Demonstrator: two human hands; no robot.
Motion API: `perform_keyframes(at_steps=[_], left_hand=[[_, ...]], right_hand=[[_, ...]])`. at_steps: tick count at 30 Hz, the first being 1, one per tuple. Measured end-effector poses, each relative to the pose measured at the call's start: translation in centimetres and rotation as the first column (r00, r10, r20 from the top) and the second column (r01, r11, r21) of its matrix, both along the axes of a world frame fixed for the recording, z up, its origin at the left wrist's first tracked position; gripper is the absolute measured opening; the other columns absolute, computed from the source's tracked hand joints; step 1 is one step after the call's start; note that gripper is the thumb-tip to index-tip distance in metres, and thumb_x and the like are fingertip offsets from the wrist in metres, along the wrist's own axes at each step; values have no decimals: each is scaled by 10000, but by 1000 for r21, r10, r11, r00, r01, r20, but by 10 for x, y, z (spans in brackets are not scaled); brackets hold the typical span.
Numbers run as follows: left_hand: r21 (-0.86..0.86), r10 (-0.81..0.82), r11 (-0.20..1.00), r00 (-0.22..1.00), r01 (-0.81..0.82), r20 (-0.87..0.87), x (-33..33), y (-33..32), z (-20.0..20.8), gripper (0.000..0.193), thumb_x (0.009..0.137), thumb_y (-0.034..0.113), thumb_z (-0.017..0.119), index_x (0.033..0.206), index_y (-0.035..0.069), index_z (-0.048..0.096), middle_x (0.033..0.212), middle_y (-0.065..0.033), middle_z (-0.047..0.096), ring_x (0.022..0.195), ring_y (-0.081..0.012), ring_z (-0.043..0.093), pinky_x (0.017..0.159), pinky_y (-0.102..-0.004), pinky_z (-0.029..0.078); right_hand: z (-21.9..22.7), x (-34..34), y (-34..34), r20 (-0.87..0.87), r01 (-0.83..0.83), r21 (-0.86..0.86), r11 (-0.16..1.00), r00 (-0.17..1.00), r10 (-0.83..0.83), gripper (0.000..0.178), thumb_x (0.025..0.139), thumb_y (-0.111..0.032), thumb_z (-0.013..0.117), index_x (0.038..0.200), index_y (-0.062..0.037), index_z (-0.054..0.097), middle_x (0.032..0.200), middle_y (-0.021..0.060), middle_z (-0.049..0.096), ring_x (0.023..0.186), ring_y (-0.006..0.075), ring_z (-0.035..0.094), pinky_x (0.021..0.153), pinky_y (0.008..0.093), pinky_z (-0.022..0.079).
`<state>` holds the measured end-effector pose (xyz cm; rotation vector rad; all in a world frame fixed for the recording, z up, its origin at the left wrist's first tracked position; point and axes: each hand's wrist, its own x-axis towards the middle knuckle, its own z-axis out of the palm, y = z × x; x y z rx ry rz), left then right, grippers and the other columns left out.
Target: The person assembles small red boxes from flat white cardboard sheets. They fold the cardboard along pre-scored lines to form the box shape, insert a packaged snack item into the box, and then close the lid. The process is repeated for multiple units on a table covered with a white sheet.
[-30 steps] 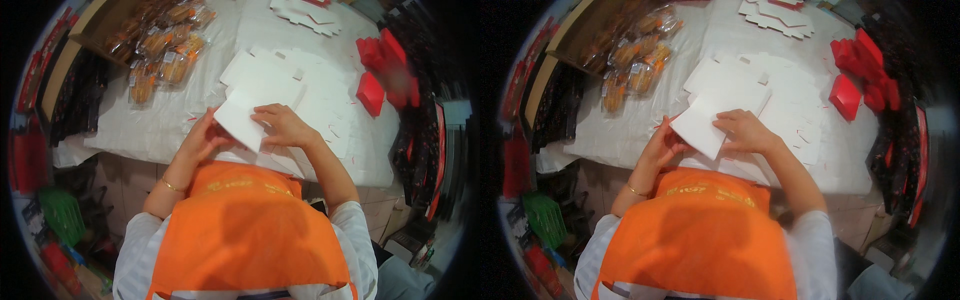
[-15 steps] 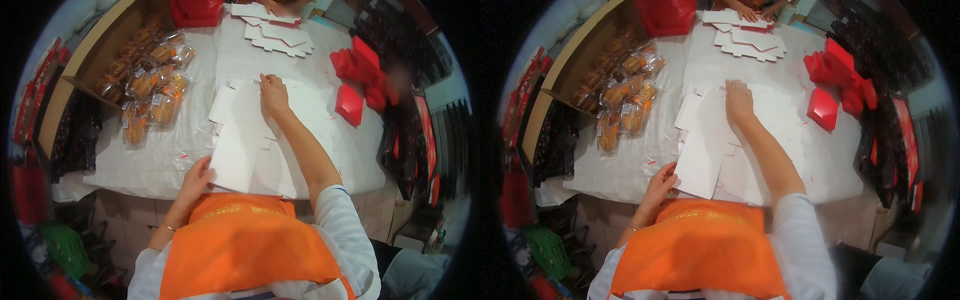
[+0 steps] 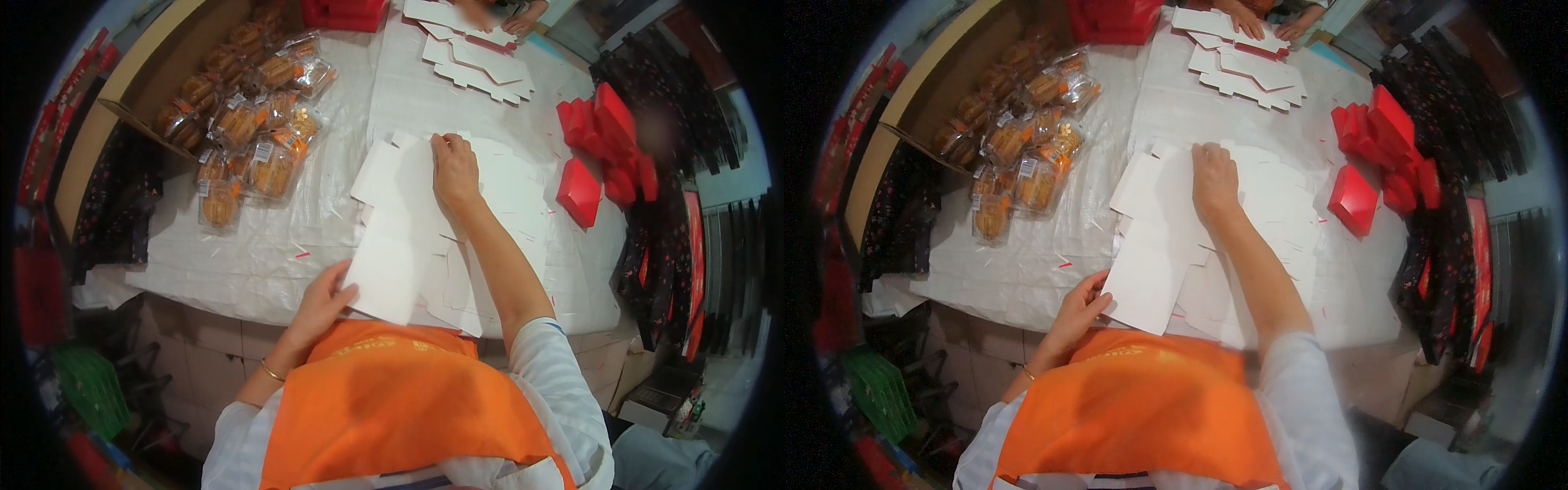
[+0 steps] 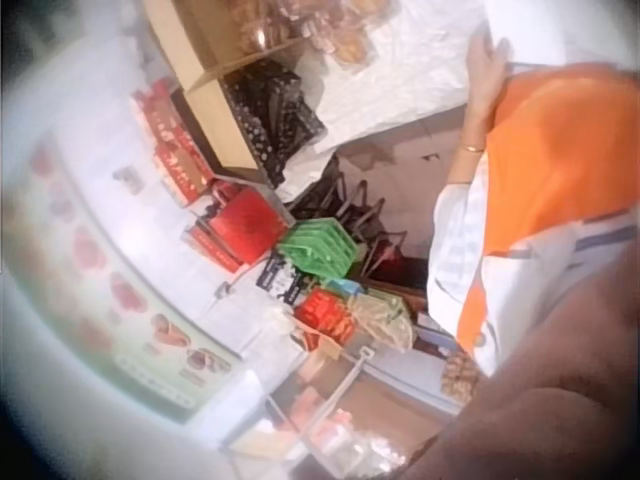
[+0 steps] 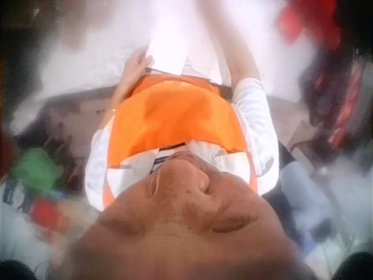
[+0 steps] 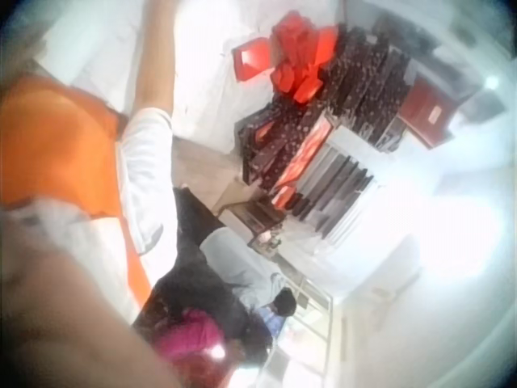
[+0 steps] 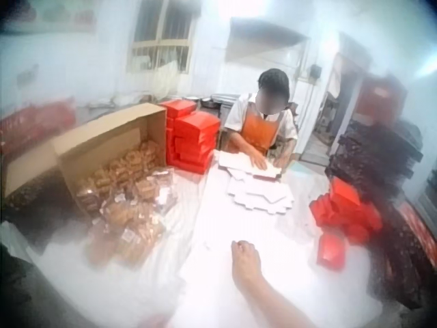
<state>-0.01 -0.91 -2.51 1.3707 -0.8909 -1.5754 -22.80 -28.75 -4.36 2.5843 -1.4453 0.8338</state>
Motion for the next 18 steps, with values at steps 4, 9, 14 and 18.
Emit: perform_keyframes(at_steps=[4,9,14,18], left_hand=[[20,-5,1000,1000,5,-3,1,0,-2,531,948,130,664,1420,-29,480,1216,-96,626,967,-122,607,810,-266,538],[12,1,1000,1000,-1,16,5,1,-10,540,946,143,670,1421,-30,482,1236,-111,618,1004,-134,596,870,-283,518],[42,4,999,1000,-4,-16,1,0,-6,537,955,161,660,1426,-25,481,1233,-97,615,1008,-130,592,847,-291,519],[70,7,998,997,-1,-81,4,2,4,521,1022,288,554,1448,1,473,1236,-65,609,1002,-128,592,813,-287,520]], right_hand=[[4,1,1,-5,-1,49,999,1000,2,302,856,-12,579,1149,-50,644,1183,147,595,1078,334,562,878,427,461],[13,8,-7,-8,64,97,993,998,-64,106,867,-75,648,972,-72,661,993,112,633,953,324,588,810,442,466],[25,-8,-27,-55,-15,81,997,998,20,95,893,-134,674,947,-76,621,833,126,664,825,345,622,759,450,486],[82,-5,-9,-21,-21,145,989,999,25,128,938,-157,639,991,-77,555,822,178,671,770,395,642,698,501,497]])
